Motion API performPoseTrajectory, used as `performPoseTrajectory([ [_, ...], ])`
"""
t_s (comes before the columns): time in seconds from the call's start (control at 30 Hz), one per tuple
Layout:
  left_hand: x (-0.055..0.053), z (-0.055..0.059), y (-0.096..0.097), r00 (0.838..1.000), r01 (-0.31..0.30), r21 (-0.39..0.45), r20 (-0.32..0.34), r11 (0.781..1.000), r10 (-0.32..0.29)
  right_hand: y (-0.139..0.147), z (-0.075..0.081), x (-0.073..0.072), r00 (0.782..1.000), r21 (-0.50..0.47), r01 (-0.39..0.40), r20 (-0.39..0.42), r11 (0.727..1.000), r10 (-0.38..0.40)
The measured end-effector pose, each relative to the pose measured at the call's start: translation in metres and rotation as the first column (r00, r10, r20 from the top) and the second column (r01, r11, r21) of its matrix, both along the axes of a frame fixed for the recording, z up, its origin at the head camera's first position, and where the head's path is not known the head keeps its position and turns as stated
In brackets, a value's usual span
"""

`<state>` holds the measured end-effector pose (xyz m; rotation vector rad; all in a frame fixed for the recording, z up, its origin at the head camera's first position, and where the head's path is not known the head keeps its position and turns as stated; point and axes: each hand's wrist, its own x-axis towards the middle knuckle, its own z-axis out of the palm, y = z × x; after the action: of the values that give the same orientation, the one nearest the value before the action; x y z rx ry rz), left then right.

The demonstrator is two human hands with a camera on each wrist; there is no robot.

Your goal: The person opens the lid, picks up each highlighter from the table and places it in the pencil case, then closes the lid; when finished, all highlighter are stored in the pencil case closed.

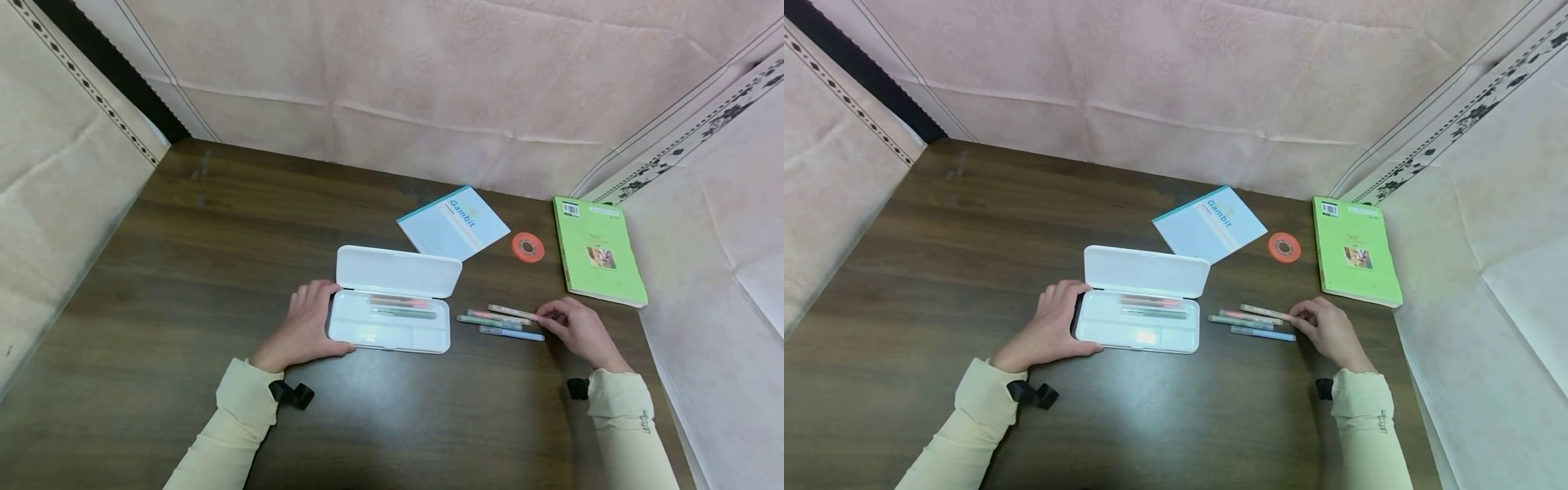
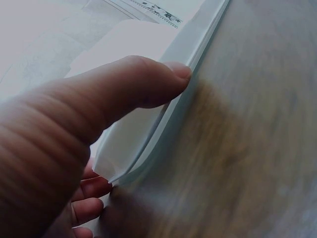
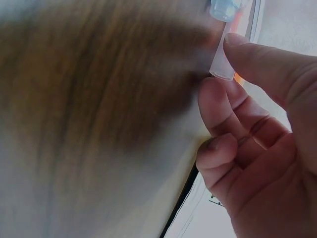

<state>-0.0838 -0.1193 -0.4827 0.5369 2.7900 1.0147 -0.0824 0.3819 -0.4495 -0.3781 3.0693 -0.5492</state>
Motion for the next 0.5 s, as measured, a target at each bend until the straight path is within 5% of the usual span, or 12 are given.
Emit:
performPoseTrajectory([
  [0.23, 0.001, 0.000, 0.000, 1.000, -0.001, 0.002, 0.007, 1.000, 0.000, -0.003, 0.004, 0.000, 0.999, -0.009, -0.033, -0.032, 0.999, 0.032],
  [0.5, 0.000, 0.002, 0.002, 1.000, -0.002, 0.004, -0.004, 1.000, 0.002, -0.051, 0.039, -0.003, 0.985, -0.054, -0.125, -0.123, 0.991, 0.118],
])
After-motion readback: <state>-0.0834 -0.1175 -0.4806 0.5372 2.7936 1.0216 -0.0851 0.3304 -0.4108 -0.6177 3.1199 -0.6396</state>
